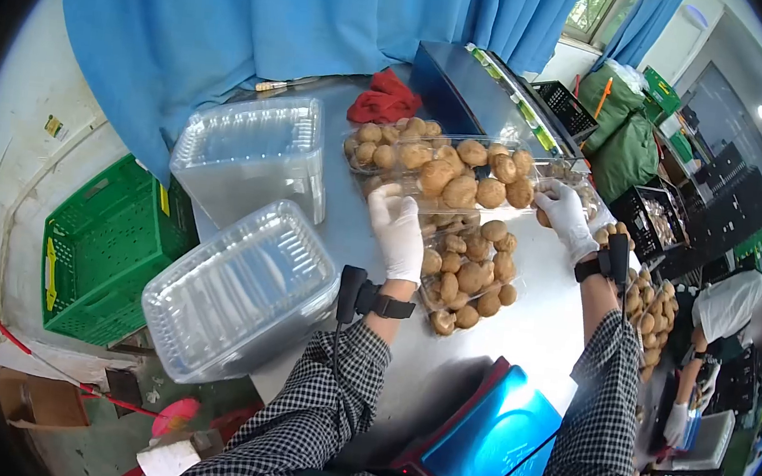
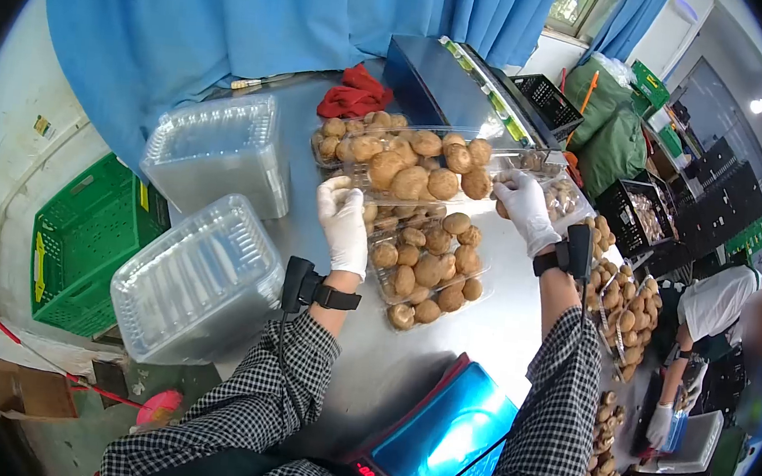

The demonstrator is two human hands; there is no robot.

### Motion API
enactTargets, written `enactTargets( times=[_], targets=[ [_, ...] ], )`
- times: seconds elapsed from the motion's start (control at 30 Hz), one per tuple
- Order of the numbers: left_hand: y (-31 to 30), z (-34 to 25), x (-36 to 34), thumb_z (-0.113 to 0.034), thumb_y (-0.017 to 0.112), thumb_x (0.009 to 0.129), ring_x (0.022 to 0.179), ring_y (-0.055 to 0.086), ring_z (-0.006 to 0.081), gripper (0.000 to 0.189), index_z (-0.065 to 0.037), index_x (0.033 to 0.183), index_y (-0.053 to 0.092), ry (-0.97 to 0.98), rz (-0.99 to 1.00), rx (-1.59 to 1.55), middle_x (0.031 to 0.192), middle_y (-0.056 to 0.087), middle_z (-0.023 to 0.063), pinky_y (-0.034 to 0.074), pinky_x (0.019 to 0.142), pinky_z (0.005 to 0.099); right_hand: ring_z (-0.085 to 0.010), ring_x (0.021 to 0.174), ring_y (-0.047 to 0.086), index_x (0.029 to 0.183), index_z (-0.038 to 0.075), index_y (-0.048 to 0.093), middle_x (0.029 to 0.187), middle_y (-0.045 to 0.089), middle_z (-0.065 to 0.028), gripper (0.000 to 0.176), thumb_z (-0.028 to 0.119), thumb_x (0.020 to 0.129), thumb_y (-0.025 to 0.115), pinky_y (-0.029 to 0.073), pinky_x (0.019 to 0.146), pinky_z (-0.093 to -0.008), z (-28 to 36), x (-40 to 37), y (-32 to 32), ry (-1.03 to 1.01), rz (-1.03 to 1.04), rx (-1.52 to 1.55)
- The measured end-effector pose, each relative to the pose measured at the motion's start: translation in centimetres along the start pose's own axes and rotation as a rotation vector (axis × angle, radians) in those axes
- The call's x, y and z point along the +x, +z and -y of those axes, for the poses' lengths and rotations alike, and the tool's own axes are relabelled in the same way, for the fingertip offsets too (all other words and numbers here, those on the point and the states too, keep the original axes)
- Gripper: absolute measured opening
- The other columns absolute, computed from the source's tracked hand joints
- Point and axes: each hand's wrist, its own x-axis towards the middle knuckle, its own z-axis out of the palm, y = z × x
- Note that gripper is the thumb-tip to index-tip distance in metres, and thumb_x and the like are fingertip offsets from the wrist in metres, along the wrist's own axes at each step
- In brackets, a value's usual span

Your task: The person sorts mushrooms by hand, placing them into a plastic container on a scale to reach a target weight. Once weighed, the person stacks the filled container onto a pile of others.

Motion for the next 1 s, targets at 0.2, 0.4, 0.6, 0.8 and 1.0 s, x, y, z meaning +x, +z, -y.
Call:
enactTargets(
  times=[0.2, 0.4, 0.6, 0.8, 1.0],
  targets=[
    [0.6, 3.1, 3.3, -0.004, 0.055, 0.092, 0.079, 0.050, 0.0089, 0.019, -0.003, 0.111, 0.054, 0.025, -0.132, -0.010, 0.090, 0.053, 0.0002, 0.044, 0.074, 0.0247, -0.0104, 0.055, 0.055, 0.098, -0.002, 0.063, 0.070, 0.062, -0.0051, 0.015, 0.008, 0.088, 0.062, 0.043, 0.050, -0.0261, -1.2, 5.7, 3.9, -0.006, 0.066, 0.039],
    [-0.2, 3.8, 5.6, -0.004, 0.053, 0.094, 0.092, 0.053, 0.0144, 0.024, -0.001, 0.118, 0.052, 0.082, -0.295, -0.071, 0.101, 0.055, 0.0057, 0.044, 0.086, 0.0303, -0.0135, 0.059, 0.061, 0.096, -0.001, 0.064, 0.072, 0.065, -0.0068, 0.015, 0.009, 0.085, 0.062, 0.048, 0.055, -0.0284, 1.1, 8.9, 8.6, -0.126, 0.086, -0.228],
    [-0.6, 5.8, 6.7, -0.004, 0.054, 0.094, 0.090, 0.052, 0.0130, 0.026, -0.001, 0.119, 0.052, 0.063, -0.269, -0.029, 0.100, 0.055, 0.0050, 0.044, 0.084, 0.0295, -0.0236, 0.070, 0.065, 0.099, 0.003, 0.065, 0.079, 0.068, -0.0116, 0.019, 0.016, 0.085, 0.060, 0.051, 0.064, -0.0336, 0.5, 10.3, 10.6, -0.104, 0.059, -0.448],
    [-1.1, 7.8, 7.3, -0.005, 0.055, 0.093, 0.090, 0.051, 0.0142, 0.028, 0.000, 0.120, 0.052, 0.042, -0.248, 0.078, 0.101, 0.054, 0.0053, 0.044, 0.083, 0.0301, -0.0336, 0.087, 0.065, 0.102, 0.012, 0.066, 0.091, 0.070, -0.0121, 0.026, 0.028, 0.083, 0.059, 0.052, 0.077, -0.0422, -0.1, 10.7, 11.8, -0.084, 0.001, -0.960],
    [-1.4, 8.5, 7.2, -0.007, 0.056, 0.093, 0.090, 0.051, 0.0151, 0.032, 0.000, 0.123, 0.050, 0.022, -0.214, 0.079, 0.102, 0.053, 0.0058, 0.043, 0.083, 0.0302, -0.0340, 0.093, 0.064, 0.107, 0.011, 0.065, 0.098, 0.068, -0.0151, 0.026, 0.025, 0.087, 0.056, 0.051, 0.081, -0.0414, 1.2, 8.9, 11.5, -0.161, 0.006, -0.916]
  ],
)
